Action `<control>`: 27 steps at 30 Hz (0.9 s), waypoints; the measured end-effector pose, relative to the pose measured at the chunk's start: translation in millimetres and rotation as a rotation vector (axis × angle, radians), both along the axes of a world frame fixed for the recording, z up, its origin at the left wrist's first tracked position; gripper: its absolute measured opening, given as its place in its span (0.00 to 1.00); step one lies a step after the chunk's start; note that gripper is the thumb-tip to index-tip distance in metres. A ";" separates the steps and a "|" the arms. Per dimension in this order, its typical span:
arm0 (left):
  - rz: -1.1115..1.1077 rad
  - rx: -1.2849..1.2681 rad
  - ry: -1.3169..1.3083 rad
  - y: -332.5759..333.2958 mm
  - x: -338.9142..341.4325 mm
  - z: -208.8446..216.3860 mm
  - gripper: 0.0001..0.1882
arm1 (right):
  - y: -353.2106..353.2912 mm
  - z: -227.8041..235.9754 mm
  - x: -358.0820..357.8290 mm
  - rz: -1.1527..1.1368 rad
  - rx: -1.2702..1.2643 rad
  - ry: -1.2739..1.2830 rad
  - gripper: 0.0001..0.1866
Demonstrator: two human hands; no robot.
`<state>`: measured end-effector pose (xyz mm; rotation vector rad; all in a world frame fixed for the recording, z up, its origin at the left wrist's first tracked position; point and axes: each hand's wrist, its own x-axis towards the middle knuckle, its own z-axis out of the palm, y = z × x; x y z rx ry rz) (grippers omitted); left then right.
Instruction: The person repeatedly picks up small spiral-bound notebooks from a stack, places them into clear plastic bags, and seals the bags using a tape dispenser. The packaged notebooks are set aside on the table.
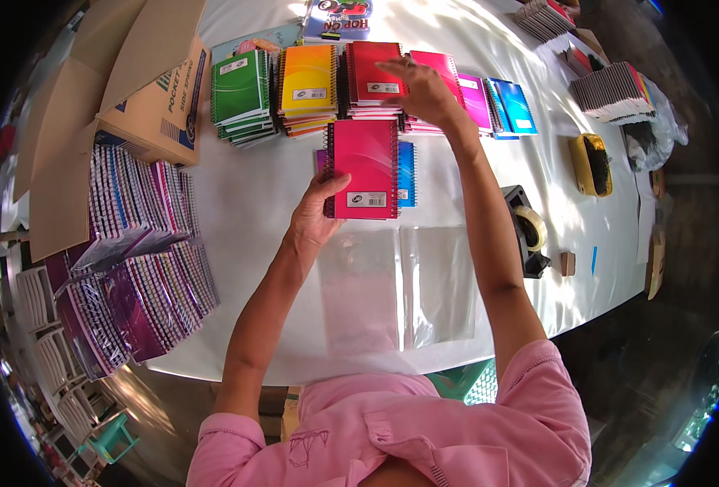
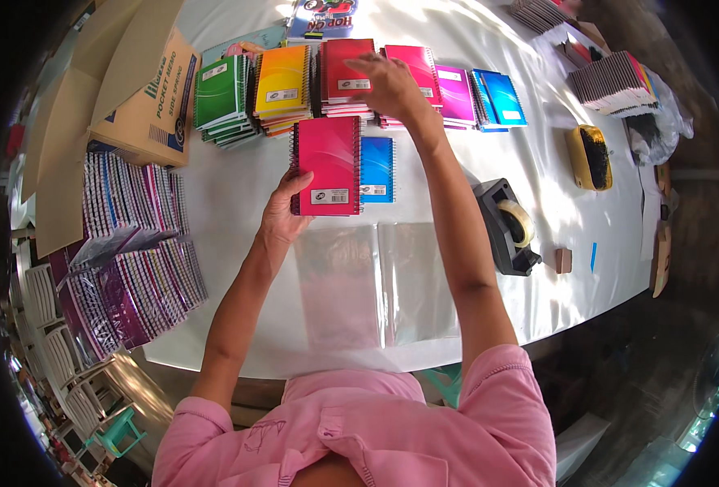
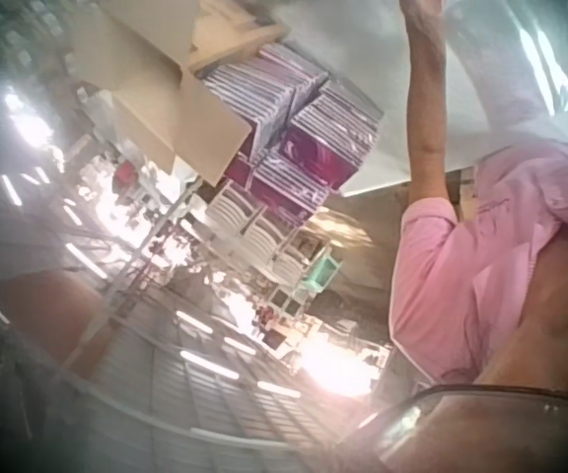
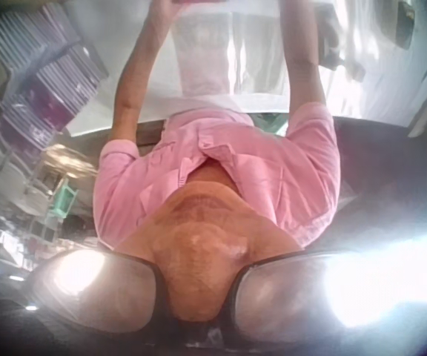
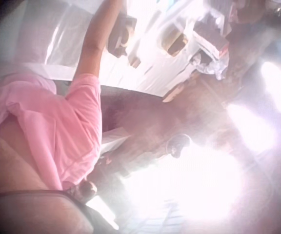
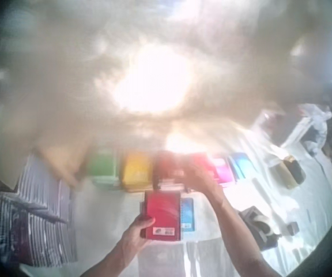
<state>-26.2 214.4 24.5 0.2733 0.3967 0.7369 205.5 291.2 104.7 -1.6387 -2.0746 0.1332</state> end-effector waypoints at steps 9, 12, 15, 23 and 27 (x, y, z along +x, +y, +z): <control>-0.064 -0.070 0.021 1.4 -48.6 -21.3 0.30 | -16.6 22.7 0.3 0.125 0.153 0.118 0.17; -0.063 -0.196 -0.114 -1.7 -59.4 -24.4 0.33 | -25.9 87.6 -23.9 0.632 -0.060 0.434 0.13; -0.118 -0.196 -0.343 -0.1 -70.4 -20.9 0.35 | -14.9 77.7 -66.8 0.986 -0.168 0.415 0.12; 0.175 0.064 0.067 -5.6 -101.1 -13.4 0.31 | 17.3 -29.8 -94.6 0.188 0.263 -0.026 0.24; 0.231 0.091 0.127 2.3 -112.5 -24.3 0.31 | 21.7 -48.0 -88.0 0.186 0.298 -0.184 0.25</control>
